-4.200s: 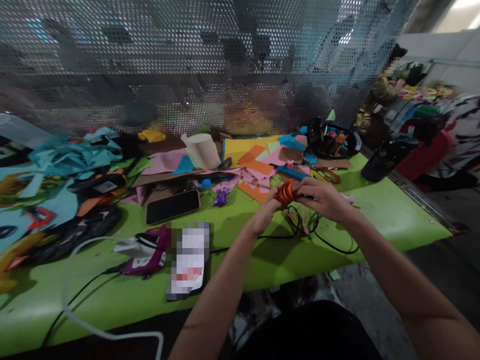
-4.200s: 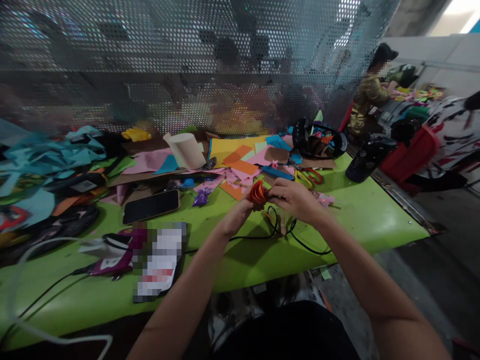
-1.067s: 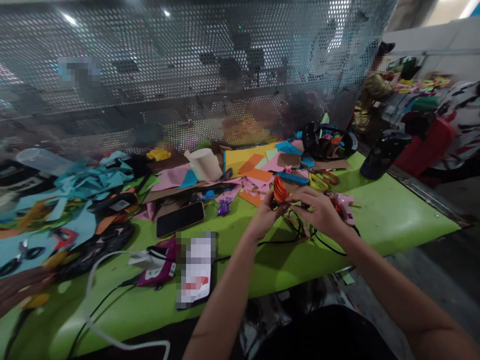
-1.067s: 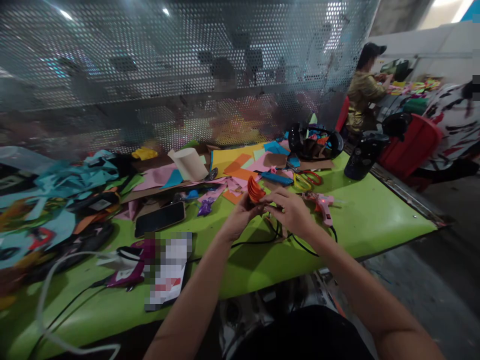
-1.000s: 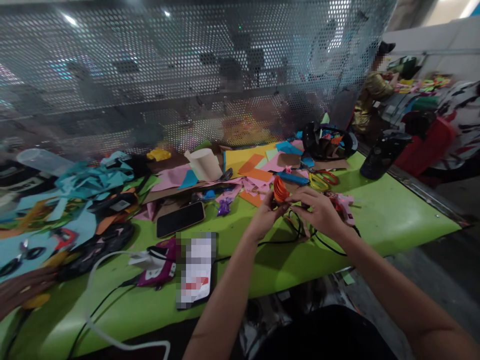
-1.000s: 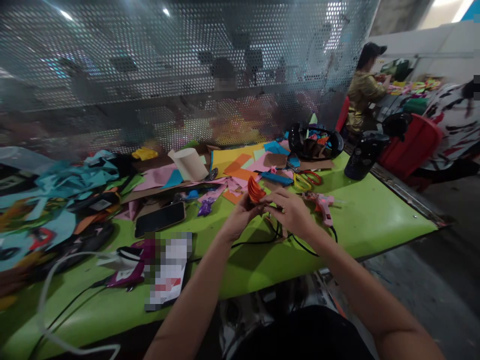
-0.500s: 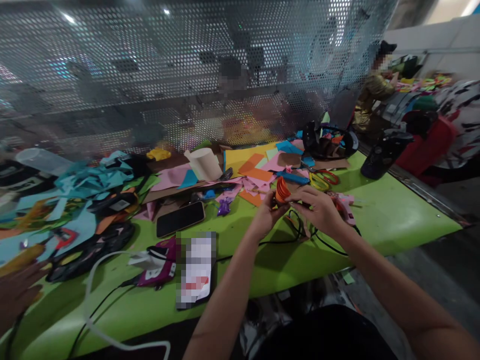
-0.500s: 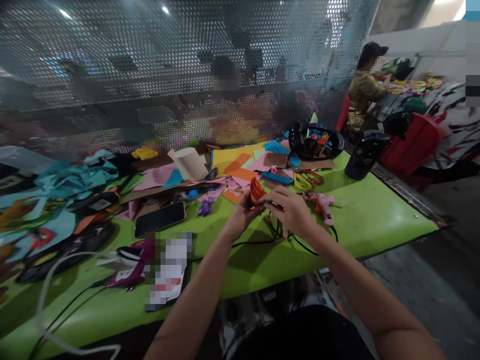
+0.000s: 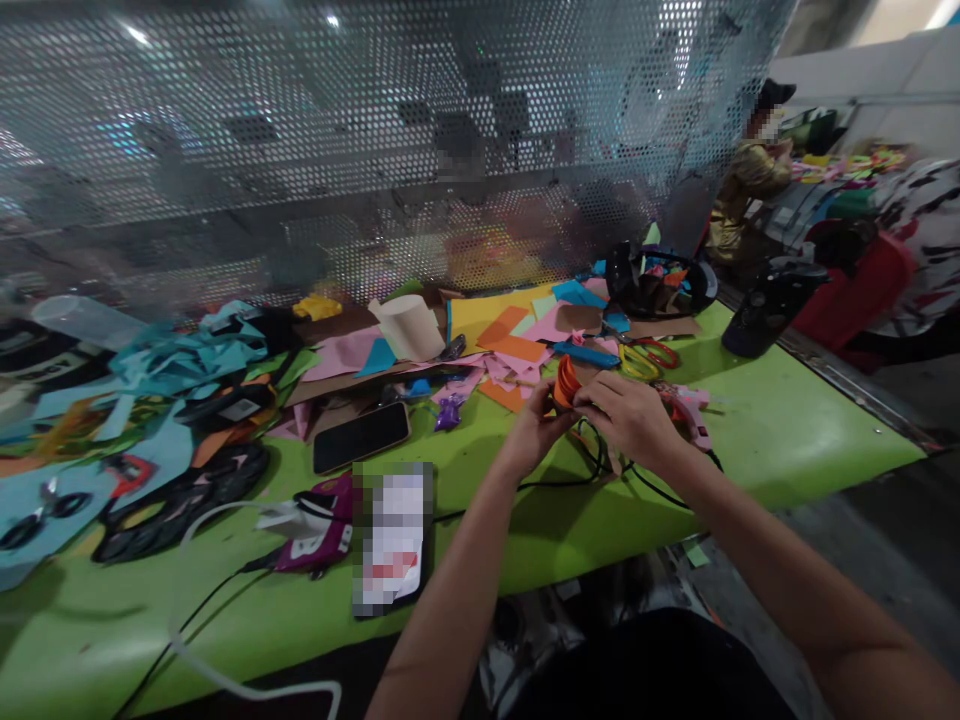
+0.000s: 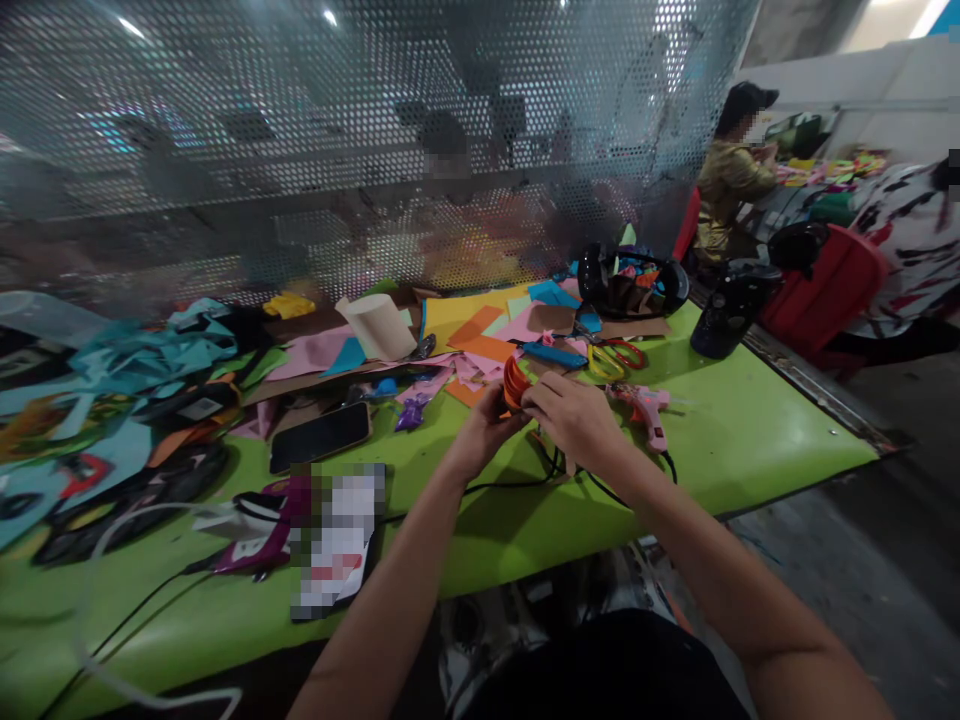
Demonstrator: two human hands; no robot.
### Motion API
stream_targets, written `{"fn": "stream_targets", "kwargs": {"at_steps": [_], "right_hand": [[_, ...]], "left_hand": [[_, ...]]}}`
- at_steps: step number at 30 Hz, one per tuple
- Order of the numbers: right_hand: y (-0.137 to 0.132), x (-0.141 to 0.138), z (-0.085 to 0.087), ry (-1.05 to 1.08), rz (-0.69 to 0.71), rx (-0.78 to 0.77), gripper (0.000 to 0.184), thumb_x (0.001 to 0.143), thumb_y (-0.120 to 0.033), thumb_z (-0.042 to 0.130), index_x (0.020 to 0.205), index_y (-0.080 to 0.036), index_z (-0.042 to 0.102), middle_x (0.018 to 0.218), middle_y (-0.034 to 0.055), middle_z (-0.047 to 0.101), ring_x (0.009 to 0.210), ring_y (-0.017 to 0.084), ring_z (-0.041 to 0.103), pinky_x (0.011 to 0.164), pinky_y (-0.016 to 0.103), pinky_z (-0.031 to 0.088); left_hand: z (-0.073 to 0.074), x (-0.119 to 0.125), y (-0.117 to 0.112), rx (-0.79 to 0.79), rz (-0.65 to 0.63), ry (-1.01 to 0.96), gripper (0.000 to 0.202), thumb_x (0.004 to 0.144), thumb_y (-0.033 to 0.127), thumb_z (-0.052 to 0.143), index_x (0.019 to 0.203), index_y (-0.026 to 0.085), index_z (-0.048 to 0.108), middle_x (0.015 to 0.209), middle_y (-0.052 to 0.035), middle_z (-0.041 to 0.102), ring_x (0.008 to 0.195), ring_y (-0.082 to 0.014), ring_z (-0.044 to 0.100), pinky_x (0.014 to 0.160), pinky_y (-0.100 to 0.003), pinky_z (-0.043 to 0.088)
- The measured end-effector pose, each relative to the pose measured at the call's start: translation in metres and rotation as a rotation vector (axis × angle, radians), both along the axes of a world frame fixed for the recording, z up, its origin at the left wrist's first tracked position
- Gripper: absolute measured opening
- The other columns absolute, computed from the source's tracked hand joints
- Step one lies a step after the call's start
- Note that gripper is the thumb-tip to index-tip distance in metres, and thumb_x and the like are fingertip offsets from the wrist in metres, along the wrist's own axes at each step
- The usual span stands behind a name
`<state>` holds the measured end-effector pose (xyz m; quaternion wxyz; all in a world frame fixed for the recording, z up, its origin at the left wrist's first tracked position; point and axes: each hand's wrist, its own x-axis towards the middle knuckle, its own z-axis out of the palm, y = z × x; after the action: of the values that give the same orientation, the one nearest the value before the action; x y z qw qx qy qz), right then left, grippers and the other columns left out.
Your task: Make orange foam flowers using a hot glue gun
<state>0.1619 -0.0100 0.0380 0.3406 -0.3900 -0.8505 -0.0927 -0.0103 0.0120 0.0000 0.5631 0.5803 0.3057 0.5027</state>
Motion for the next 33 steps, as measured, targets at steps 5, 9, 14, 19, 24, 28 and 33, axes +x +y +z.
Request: {"fn": "stream_targets", "kwargs": {"at_steps": [5, 9, 14, 19, 24, 28, 33], "right_hand": [[-0.003, 0.002, 0.001, 0.117, 0.024, -0.060, 0.005, 0.093, -0.024, 0.062, 0.095, -0.021, 0.066, 0.089, 0.0051, 0.068, 0.079, 0.019, 0.064, 0.071, 0.029, 0.048], [-0.008, 0.008, 0.004, 0.251, 0.023, -0.108, 0.005, 0.092, -0.023, 0.063, 0.094, -0.022, 0.068, 0.092, 0.0059, 0.070, 0.085, 0.020, 0.067, 0.074, 0.029, 0.052], [-0.010, 0.010, 0.003, 0.245, 0.059, -0.190, 0.013, 0.094, -0.021, 0.059, 0.101, -0.022, 0.070, 0.098, 0.0073, 0.070, 0.092, 0.021, 0.068, 0.082, 0.032, 0.054], [-0.010, 0.006, 0.002, 0.259, 0.074, -0.212, 0.016, 0.094, -0.021, 0.059, 0.106, -0.022, 0.070, 0.101, 0.0079, 0.071, 0.094, 0.022, 0.069, 0.085, 0.033, 0.055], [-0.014, 0.018, 0.004, 0.307, 0.004, -0.183, 0.012, 0.094, -0.024, 0.059, 0.100, -0.022, 0.069, 0.096, 0.0072, 0.070, 0.089, 0.021, 0.067, 0.077, 0.032, 0.053], [-0.021, 0.047, -0.002, 0.325, -0.212, -0.189, 0.013, 0.093, -0.030, 0.058, 0.089, -0.021, 0.067, 0.086, 0.0061, 0.068, 0.077, 0.021, 0.064, 0.070, 0.032, 0.049], [-0.035, 0.088, -0.019, 0.119, -0.678, -0.277, 0.027, 0.091, -0.047, 0.057, 0.089, -0.021, 0.063, 0.093, 0.0086, 0.066, 0.075, 0.023, 0.061, 0.060, 0.032, 0.039]], "left_hand": [[0.000, -0.001, 0.000, -0.011, 0.007, 0.004, 0.050, 0.068, 0.037, 0.084, 0.107, 0.021, 0.059, 0.100, -0.0033, 0.065, 0.088, -0.0152, 0.057, 0.082, -0.026, 0.047], [-0.001, -0.001, 0.000, -0.057, 0.013, -0.007, 0.057, 0.069, 0.041, 0.084, 0.114, 0.023, 0.056, 0.096, -0.0013, 0.064, 0.083, -0.0134, 0.057, 0.080, -0.026, 0.046], [0.001, 0.001, 0.000, -0.030, 0.003, -0.011, 0.056, 0.071, 0.045, 0.081, 0.114, 0.024, 0.051, 0.094, -0.0001, 0.058, 0.083, -0.0133, 0.052, 0.080, -0.026, 0.044], [0.004, -0.001, -0.003, 0.001, -0.019, 0.047, 0.044, 0.080, 0.044, 0.072, 0.112, 0.024, 0.047, 0.103, -0.0020, 0.058, 0.094, -0.0155, 0.051, 0.087, -0.028, 0.043], [0.007, -0.004, -0.007, -0.078, 0.030, 0.102, 0.036, 0.080, 0.034, 0.068, 0.109, 0.024, 0.049, 0.103, -0.0007, 0.057, 0.090, -0.0145, 0.050, 0.082, -0.025, 0.043], [0.011, -0.004, -0.010, -0.108, 0.038, 0.042, 0.039, 0.077, 0.034, 0.069, 0.110, 0.025, 0.051, 0.103, -0.0011, 0.057, 0.094, -0.0155, 0.050, 0.083, -0.026, 0.043], [0.010, -0.004, -0.010, -0.090, 0.095, 0.010, 0.039, 0.079, 0.041, 0.071, 0.108, 0.024, 0.050, 0.096, 0.0000, 0.054, 0.084, -0.0132, 0.048, 0.073, -0.023, 0.043]]}}
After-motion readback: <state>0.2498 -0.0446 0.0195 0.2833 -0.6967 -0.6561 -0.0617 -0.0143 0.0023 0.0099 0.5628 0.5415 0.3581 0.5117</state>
